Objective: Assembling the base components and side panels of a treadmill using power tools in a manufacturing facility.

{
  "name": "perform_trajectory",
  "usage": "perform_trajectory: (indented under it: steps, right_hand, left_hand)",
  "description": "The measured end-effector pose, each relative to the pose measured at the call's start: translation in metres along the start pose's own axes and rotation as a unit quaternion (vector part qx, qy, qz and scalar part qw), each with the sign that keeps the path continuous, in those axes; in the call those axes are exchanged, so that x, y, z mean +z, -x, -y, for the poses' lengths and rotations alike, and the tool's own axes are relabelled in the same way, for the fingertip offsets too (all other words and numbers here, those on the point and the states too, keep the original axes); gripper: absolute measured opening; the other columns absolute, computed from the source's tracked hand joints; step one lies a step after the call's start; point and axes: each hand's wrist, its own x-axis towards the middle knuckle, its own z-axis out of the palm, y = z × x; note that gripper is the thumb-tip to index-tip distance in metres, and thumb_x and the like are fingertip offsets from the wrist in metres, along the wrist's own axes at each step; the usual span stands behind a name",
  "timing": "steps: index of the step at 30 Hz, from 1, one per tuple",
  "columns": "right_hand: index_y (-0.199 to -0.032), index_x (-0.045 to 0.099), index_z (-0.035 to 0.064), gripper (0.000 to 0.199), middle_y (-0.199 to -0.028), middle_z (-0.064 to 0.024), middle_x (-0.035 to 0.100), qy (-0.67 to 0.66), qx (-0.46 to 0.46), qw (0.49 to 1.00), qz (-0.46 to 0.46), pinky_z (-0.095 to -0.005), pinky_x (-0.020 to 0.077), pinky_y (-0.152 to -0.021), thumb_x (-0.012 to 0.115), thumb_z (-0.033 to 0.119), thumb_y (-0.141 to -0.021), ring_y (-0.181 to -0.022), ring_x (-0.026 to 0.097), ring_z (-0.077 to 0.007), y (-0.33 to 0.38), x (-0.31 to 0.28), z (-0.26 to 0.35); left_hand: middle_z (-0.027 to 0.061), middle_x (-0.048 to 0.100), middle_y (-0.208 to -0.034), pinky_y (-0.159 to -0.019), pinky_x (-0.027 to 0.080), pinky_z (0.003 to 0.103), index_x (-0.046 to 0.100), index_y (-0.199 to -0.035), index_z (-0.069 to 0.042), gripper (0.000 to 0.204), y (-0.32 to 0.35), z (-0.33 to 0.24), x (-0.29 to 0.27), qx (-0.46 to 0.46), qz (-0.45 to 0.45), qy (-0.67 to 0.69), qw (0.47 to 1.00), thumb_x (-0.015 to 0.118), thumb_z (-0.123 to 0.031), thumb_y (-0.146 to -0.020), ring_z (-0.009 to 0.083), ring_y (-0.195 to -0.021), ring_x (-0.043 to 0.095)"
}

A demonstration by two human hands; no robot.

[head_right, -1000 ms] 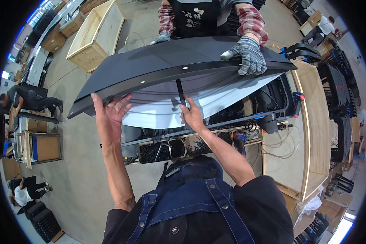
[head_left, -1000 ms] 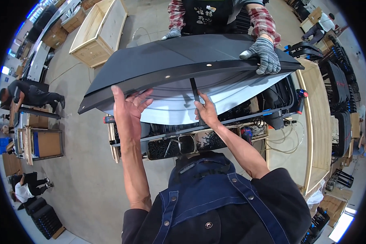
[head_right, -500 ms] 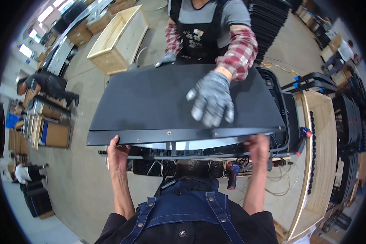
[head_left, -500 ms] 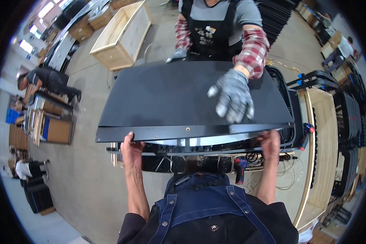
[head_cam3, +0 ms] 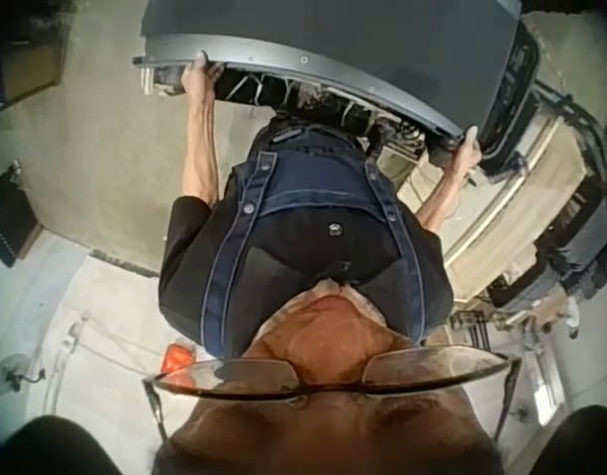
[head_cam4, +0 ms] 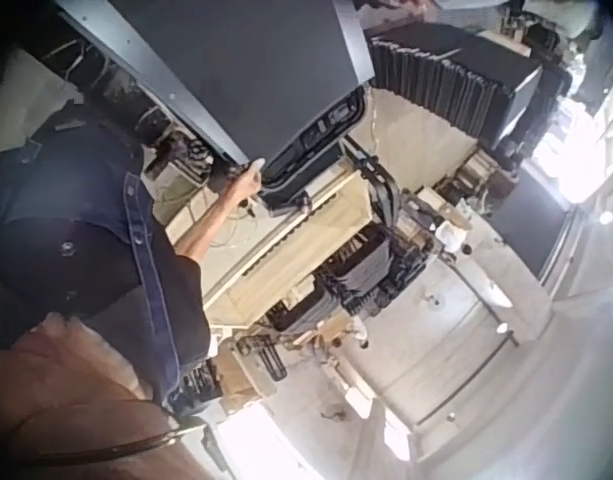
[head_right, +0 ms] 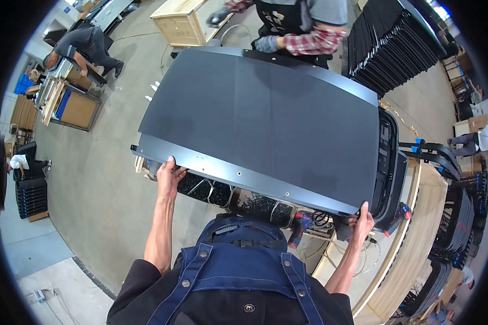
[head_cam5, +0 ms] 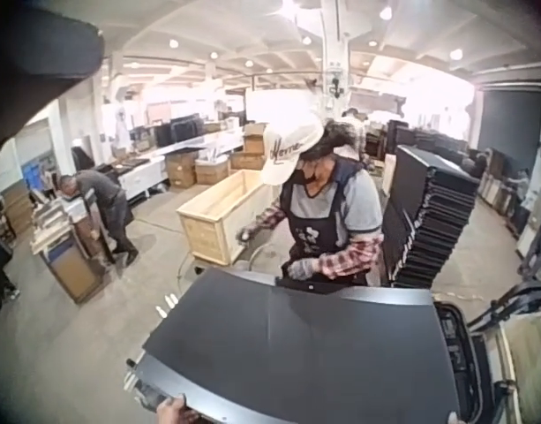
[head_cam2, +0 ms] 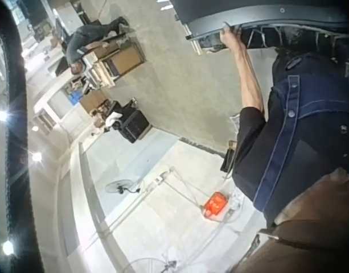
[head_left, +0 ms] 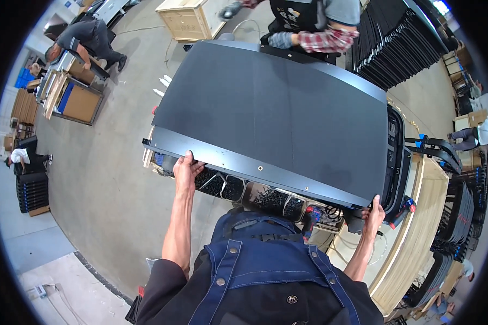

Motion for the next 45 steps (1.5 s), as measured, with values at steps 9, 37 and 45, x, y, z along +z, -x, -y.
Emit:
perform_trajectory:
  steps: [9,37,45]
  right_hand:
    - [-0.079,0.059,0.0027,0.06,-0.053,-0.0041,0.054,0.109,-0.025,0.994,0.003,-0.0244,0.0358,-0.036,0.059,0.06,-0.096,-0.04,0.049,-0.0109,0.009,0.006,-0.024]
    - [-0.15,0.036,0.0081,0.099,-0.134,-0.0213,0.056,0.432,-0.337,0.834,0.056,-0.0448,0.0515,-0.092,0.086,0.011,-0.065,-0.116,0.061,-0.039,0.061,-0.002,0.016]
    - [-0.152,0.041,0.0236,0.104,-0.123,-0.0186,0.054,0.473,-0.275,0.832,0.087,-0.0461,0.0473,-0.098,0.086,0.018,-0.058,-0.118,0.056,-0.0408,0.067,0.016,0.036]
  left_hand:
    - [0.0109,0.072,-0.093,-0.081,0.056,0.036,0.062,-0.106,-0.003,0.036,0.005,0.007,-0.015,0.027,0.012,-0.028,0.999,0.06,-0.039,-0.101,0.019,-0.082,0.07]
    - [0.012,0.068,-0.098,-0.079,0.055,0.041,0.055,-0.133,-0.002,0.053,-0.033,-0.071,-0.088,0.359,-0.105,-0.409,0.833,0.074,-0.022,-0.089,0.0301,-0.087,0.068]
    - [0.0193,0.07,-0.097,-0.072,0.053,0.049,0.064,-0.112,-0.005,0.028,-0.11,-0.122,-0.081,0.559,0.076,-0.512,0.647,0.052,0.003,-0.087,0.0389,-0.087,0.069]
